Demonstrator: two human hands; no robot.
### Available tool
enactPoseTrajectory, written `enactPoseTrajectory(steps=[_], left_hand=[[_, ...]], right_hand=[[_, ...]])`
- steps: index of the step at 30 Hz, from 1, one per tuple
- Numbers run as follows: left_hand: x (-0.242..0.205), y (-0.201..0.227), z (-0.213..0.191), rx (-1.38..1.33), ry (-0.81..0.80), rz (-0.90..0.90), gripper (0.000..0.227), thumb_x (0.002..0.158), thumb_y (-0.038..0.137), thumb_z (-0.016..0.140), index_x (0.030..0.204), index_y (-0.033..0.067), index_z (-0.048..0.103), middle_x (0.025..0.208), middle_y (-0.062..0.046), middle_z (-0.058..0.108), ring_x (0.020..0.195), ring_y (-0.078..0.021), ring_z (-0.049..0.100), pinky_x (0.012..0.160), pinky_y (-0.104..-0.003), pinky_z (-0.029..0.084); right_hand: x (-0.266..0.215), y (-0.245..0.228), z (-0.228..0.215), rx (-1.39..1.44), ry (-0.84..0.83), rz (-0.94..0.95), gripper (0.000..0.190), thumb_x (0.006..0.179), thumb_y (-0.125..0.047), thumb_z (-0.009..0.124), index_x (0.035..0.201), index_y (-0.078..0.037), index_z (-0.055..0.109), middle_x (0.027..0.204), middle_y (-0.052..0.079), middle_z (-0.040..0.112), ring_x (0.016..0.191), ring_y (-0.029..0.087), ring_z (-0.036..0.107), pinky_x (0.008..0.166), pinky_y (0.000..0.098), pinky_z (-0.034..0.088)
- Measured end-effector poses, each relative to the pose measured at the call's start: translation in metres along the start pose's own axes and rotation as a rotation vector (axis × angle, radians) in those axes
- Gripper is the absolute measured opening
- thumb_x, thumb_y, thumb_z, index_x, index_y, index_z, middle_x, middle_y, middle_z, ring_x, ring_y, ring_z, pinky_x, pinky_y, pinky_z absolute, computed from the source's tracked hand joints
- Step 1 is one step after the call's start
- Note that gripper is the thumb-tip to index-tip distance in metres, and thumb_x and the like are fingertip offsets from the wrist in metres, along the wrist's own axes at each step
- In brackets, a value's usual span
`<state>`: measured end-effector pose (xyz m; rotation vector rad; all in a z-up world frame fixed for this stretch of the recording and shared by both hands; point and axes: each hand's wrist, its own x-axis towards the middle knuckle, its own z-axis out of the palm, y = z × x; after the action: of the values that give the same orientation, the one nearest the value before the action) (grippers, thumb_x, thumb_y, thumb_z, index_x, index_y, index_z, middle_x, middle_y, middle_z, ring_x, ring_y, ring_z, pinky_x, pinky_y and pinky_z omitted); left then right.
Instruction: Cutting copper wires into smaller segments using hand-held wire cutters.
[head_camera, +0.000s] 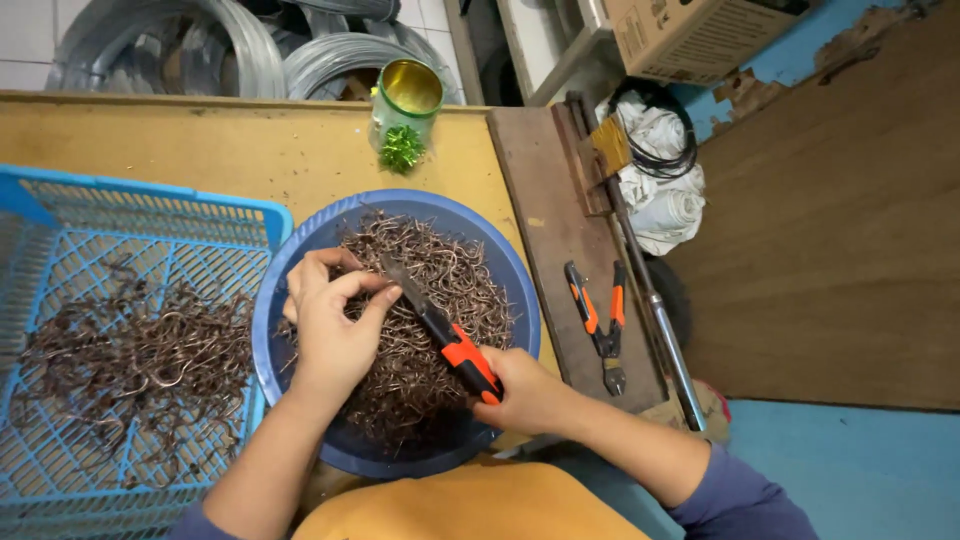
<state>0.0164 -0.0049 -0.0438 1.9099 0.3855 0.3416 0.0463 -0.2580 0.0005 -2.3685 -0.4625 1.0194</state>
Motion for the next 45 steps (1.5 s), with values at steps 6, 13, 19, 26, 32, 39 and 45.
enactPoseTrajectory(steps=[6, 13, 19, 26, 32, 39, 45], left_hand=[[0.013, -0.009, -0.022, -0.307, -0.082, 0.238, 0.004, 0.096, 0.012, 0.083, 0.095, 0.0112, 0.079, 0.116, -0.009, 0.071, 0.12, -0.029, 0.069, 0.108, -0.045, 0.047], [0.006, 0.024, -0.065, -0.416, -0.314, 0.339, 0.005, 0.093, 0.007, 0.08, 0.096, 0.0031, 0.082, 0.093, -0.015, 0.082, 0.096, -0.0306, 0.081, 0.091, -0.046, 0.059], [-0.002, 0.048, -0.056, 0.292, -0.356, 0.409, 0.068, 0.094, 0.032, 0.078, 0.158, 0.0263, 0.057, 0.159, -0.027, 0.043, 0.134, -0.05, 0.049, 0.105, -0.064, 0.041], [-0.007, -0.017, -0.106, 0.555, 0.025, 0.141, 0.073, 0.091, 0.026, 0.083, 0.157, 0.0064, 0.059, 0.159, -0.035, 0.034, 0.139, -0.0608, 0.034, 0.103, -0.084, 0.029], [-0.034, -0.119, -0.188, 0.829, 0.21, -0.172, 0.1, 0.089, 0.046, 0.075, 0.167, -0.0062, 0.042, 0.164, -0.045, 0.023, 0.138, -0.0673, 0.032, 0.101, -0.083, 0.027], [-0.043, -0.162, -0.172, 0.807, -0.069, -0.205, 0.15, 0.045, 0.069, 0.1, 0.168, 0.0109, 0.036, 0.175, -0.029, 0.022, 0.153, -0.0568, 0.024, 0.106, -0.088, 0.023], [-0.022, -0.174, -0.138, 1.044, -0.346, -0.043, 0.144, 0.043, 0.034, 0.116, 0.164, 0.0167, 0.041, 0.173, -0.02, 0.031, 0.149, -0.0646, 0.034, 0.101, -0.085, 0.045]], right_hand=[[0.012, 0.056, -0.003, 1.074, -0.3, -0.143, 0.032, 0.086, -0.009, 0.076, 0.112, 0.007, 0.065, 0.068, 0.016, 0.066, 0.048, 0.022, 0.067, 0.039, 0.03, 0.053], [0.056, 0.099, 0.017, 0.781, 0.064, -0.561, 0.059, 0.082, -0.017, 0.093, 0.125, 0.011, 0.064, 0.078, 0.014, 0.07, 0.058, 0.017, 0.067, 0.048, 0.0284, 0.055], [0.069, 0.1, 0.038, 0.764, 0.287, -0.766, 0.064, 0.093, -0.034, 0.083, 0.129, 0.009, 0.053, 0.078, 0.011, 0.063, 0.063, 0.019, 0.068, 0.058, 0.0311, 0.057], [0.075, 0.108, 0.04, 0.724, 0.487, -0.744, 0.063, 0.092, -0.034, 0.081, 0.131, 0.008, 0.056, 0.082, 0.013, 0.068, 0.066, 0.018, 0.068, 0.061, 0.0298, 0.055], [0.06, 0.093, 0.038, 0.804, 0.536, -0.584, 0.061, 0.092, -0.023, 0.073, 0.144, 0.001, 0.051, 0.109, 0.011, 0.069, 0.083, 0.013, 0.062, 0.076, 0.0231, 0.05], [0.049, 0.074, 0.032, 0.594, 0.588, -0.491, 0.063, 0.078, -0.015, 0.081, 0.136, -0.003, 0.061, 0.091, 0.001, 0.062, 0.077, 0.01, 0.055, 0.072, 0.0215, 0.044], [0.058, 0.078, 0.039, 0.348, 0.685, -0.527, 0.064, 0.064, -0.021, 0.1, 0.121, -0.005, 0.075, 0.083, 0.012, 0.069, 0.072, 0.015, 0.06, 0.06, 0.0255, 0.051]])
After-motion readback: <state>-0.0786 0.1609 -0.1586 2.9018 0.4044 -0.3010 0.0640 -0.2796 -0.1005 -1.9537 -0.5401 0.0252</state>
